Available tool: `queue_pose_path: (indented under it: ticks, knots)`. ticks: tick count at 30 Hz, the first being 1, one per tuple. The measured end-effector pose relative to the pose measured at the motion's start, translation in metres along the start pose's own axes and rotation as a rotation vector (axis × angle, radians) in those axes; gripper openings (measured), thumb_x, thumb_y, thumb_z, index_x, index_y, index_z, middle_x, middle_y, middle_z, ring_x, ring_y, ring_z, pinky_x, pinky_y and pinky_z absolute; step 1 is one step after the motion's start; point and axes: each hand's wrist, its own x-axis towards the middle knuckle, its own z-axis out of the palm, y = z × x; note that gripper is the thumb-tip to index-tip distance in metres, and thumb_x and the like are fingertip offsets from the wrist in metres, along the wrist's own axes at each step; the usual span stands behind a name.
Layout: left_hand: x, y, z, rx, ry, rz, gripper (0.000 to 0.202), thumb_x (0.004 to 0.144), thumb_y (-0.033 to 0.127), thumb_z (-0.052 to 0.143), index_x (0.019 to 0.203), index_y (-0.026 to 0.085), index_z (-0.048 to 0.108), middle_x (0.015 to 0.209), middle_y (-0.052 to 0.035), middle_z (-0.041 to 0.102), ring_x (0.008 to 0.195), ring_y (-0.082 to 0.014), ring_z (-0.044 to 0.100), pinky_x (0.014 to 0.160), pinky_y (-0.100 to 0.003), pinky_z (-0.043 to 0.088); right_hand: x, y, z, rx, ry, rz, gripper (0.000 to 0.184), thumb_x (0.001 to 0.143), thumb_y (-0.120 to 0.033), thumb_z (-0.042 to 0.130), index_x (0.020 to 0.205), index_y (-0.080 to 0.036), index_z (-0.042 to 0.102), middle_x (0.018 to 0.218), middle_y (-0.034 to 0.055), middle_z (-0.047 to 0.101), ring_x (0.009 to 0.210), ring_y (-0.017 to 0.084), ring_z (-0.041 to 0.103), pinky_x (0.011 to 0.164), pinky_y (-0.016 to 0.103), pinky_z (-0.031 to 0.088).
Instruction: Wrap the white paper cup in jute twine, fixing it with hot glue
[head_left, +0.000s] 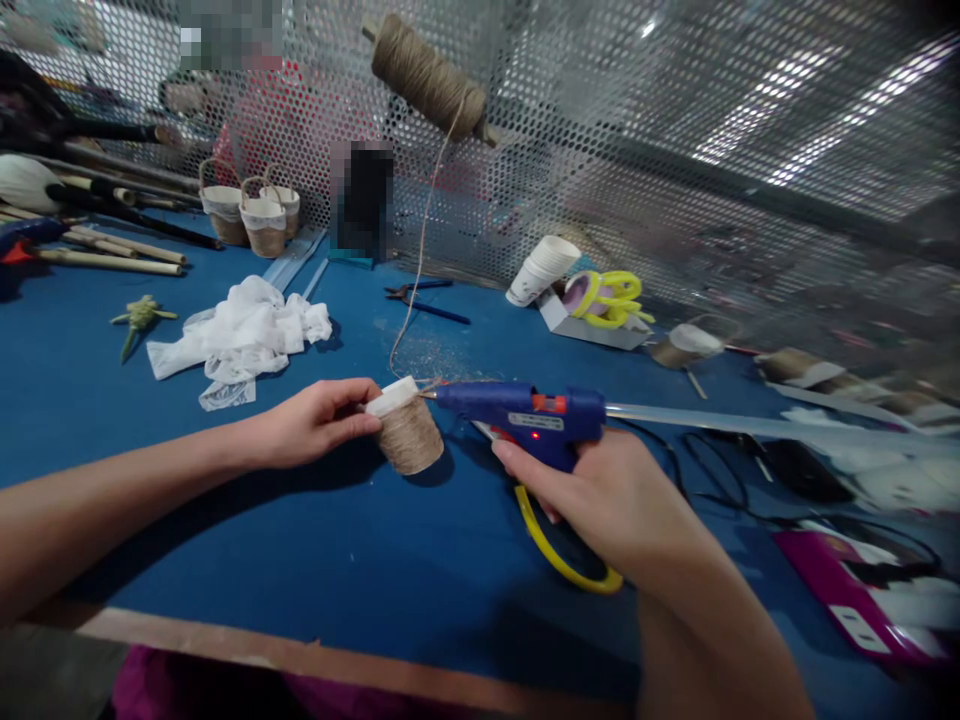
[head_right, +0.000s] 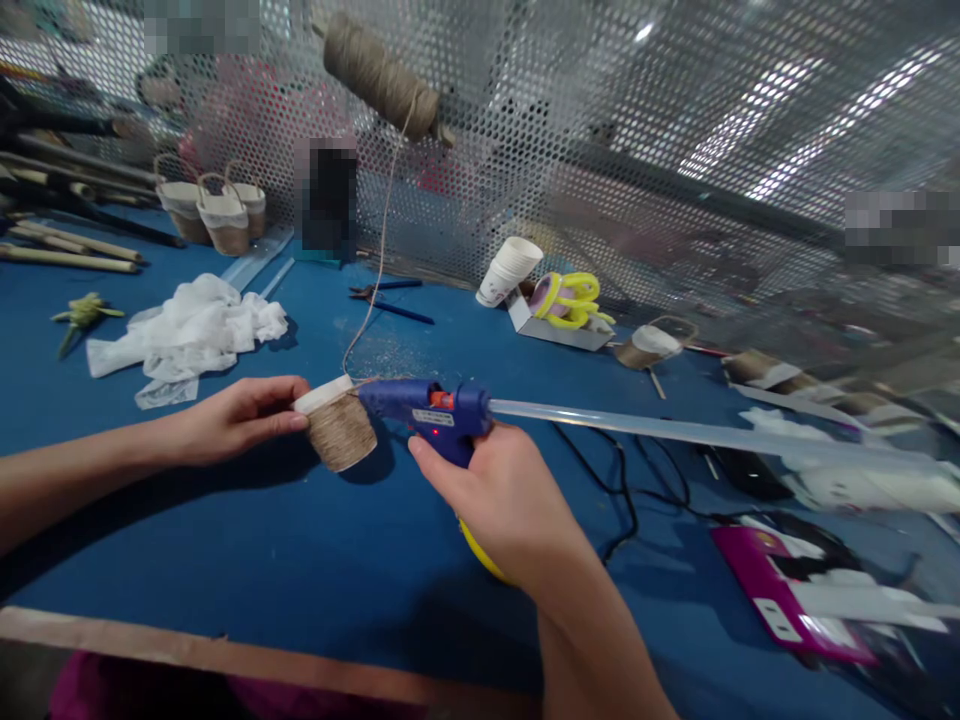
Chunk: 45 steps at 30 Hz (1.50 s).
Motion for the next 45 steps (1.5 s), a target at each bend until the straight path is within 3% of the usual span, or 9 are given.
queue_pose_path:
  ticks: [8,12,17,23,32,38,45]
  knots:
    - [0.0001,-0.0013,-0.0007,0.01,0.002,0.003,0.017,0.081,0.029,0.043,0.079,0.012,0.047,0.069,0.0011,0.043,0.064,-0.0108,0.039,0.06,-0.023,0.033,-0.0026,-0.0016,-0.0002,0.005,0.005,0.023,0.036,0.071,-0.041,0.053,0.041,-0.023,0.045,0.031,-0.0042,0.046,0.033,0.013,0.045,0.039,0.025,0.036]
    - [0.0002,-0.0019,-0.0003,0.019,-0.002,0.009,0.017,0.082,0.029,0.043,0.08,0.012,0.047,0.069,0.0012,0.043,0.063,-0.0107,0.039,0.059,-0.023,0.033,-0.0029,-0.0026,0.0003,0.004,0.011,0.016,0.023,0.071,-0.04,0.054,0.058,-0.022,0.058,0.03,-0.0057,0.046,0.031,0.014,0.045,0.038,0.026,0.036]
    - [0.0002,0.0019,0.0002,0.009,0.002,0.012,0.016,0.081,0.027,0.043,0.078,0.012,0.047,0.069,0.0009,0.043,0.064,-0.0108,0.039,0.059,-0.023,0.033,-0.0026,-0.0044,0.0001,0.009,0.03,-0.043,0.024,0.072,-0.041,0.052,0.069,-0.021,0.064,0.034,-0.0042,0.051,0.037,0.016,0.05,0.041,0.027,0.04]
    - [-0.0002,0.003,-0.0003,0.026,0.001,0.002,0.016,0.081,0.028,0.043,0.078,0.013,0.047,0.069,0.001,0.043,0.063,-0.0109,0.038,0.059,-0.023,0.033,-0.0044,-0.0034,0.0007,-0.023,0.047,-0.056,0.026,0.073,-0.042,0.05,0.065,-0.022,0.065,0.032,-0.0038,0.049,0.032,0.016,0.047,0.038,0.028,0.037]
    - [-0.0007,0.0003,-0.0003,0.04,0.003,0.02,0.018,0.082,0.03,0.043,0.077,0.013,0.046,0.068,0.0015,0.042,0.063,-0.0106,0.038,0.059,-0.023,0.032,-0.0047,-0.0034,0.001,-0.005,0.048,-0.075,0.027,0.072,-0.042,0.052,0.077,-0.019,0.066,0.035,-0.0039,0.052,0.038,0.017,0.051,0.043,0.027,0.041]
    - [-0.0004,-0.0005,-0.0001,0.039,0.0,0.024,0.018,0.082,0.03,0.042,0.079,0.013,0.047,0.07,0.0008,0.043,0.064,-0.011,0.039,0.06,-0.023,0.033,-0.0061,-0.0024,0.0016,-0.003,0.046,-0.087,0.025,0.072,-0.042,0.052,0.065,-0.021,0.064,0.036,-0.0033,0.053,0.036,0.016,0.051,0.04,0.027,0.04]
    - [0.0002,0.0021,0.0005,0.064,0.012,0.034,0.017,0.082,0.029,0.042,0.077,0.013,0.047,0.068,0.0014,0.042,0.063,-0.0105,0.038,0.058,-0.023,0.033,-0.0075,-0.0035,0.0021,-0.002,0.043,-0.092,0.024,0.071,-0.041,0.053,0.073,-0.021,0.065,0.043,-0.0026,0.058,0.043,0.017,0.055,0.042,0.026,0.041]
